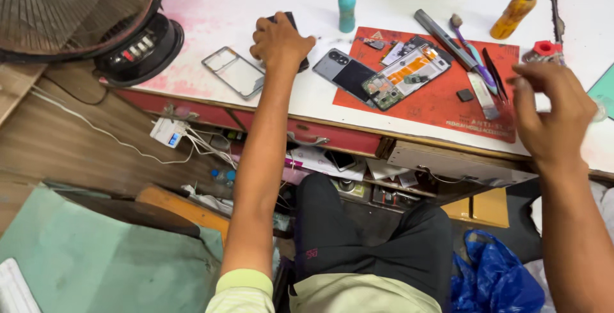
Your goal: The person works on an opened smartphone, using tweezers to manipulate small internal components and a spudger-like tool on the board. They apply liquid from a yellow bottle onto a small part, handle banknotes received from a customer, place the cash into a drawer, and resume handling small phone components on the mat.
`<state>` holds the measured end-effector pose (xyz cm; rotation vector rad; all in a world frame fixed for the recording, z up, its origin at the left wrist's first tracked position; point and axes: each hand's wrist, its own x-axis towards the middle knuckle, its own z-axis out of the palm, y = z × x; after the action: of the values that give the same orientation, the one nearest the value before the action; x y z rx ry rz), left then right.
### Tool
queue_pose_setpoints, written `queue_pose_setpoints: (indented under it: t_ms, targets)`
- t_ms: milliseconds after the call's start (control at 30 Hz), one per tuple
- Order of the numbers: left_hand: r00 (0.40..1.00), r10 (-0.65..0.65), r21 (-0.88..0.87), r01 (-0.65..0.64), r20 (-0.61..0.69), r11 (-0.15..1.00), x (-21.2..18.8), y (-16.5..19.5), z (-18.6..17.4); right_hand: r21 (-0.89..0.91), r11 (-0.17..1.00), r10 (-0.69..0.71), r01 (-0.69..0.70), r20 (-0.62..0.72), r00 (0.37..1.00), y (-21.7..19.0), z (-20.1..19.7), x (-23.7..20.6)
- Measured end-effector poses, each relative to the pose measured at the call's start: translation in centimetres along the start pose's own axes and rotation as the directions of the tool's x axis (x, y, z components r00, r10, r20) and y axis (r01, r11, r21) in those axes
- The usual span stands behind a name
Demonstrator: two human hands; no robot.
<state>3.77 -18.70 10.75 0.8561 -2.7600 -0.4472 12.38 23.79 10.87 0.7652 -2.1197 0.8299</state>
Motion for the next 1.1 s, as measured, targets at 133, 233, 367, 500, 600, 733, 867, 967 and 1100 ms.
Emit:
queue_pose_setpoints:
  t_ms: [133,233,367,500,600,733,867,967,1100]
  targets:
    - [0.991,-0.104,0.051,0.1,0.089,0.994,0.7,0.4,0.9,0.037,0.996,0.079,-0.077,-0.067,0.995,1.3,-1.4,-3.4]
    - [0.985,-0.135,0.007,0.135,0.107,0.991,1.1,0.1,1.0,0.099,0.985,0.149,-0.139,-0.104,0.983,2.3,-1.6,-4.6]
    - [0.977,-0.153,-0.066,0.164,0.146,0.984,2.4,0.6,0.1,0.107,0.985,0.148,-0.135,-0.121,0.982,2.7,-1.6,-4.5]
    - [0.984,-0.146,-0.091,0.155,0.101,0.984,5.1,2.5,0.0,0.121,0.977,0.191,-0.175,-0.143,0.971,3.0,-1.4,-4.4]
    - [0.985,-0.117,-0.107,0.131,0.125,0.986,7.6,4.0,0.9,0.128,0.97,0.225,-0.208,-0.141,0.964,3.7,-0.9,-4.9]
    - [0.996,0.03,-0.182,-0.014,0.087,0.983,9.8,5.6,2.6,0.109,0.962,0.264,-0.249,-0.149,0.953,4.7,-0.3,-5.5]
    - [0.991,0.095,-0.196,-0.074,0.097,0.978,10.8,6.8,3.8,0.112,0.949,0.311,-0.296,-0.155,0.938,4.9,0.0,-5.4]
    - [0.993,0.1,-0.218,-0.085,0.06,0.972,11.2,6.6,4.7,0.086,0.951,0.308,-0.298,-0.147,0.94,4.7,0.2,-5.2]
    - [0.992,0.123,-0.243,-0.115,0.016,0.963,11.5,5.8,5.8,0.095,0.952,0.304,-0.292,-0.139,0.943,4.6,0.5,-5.1]
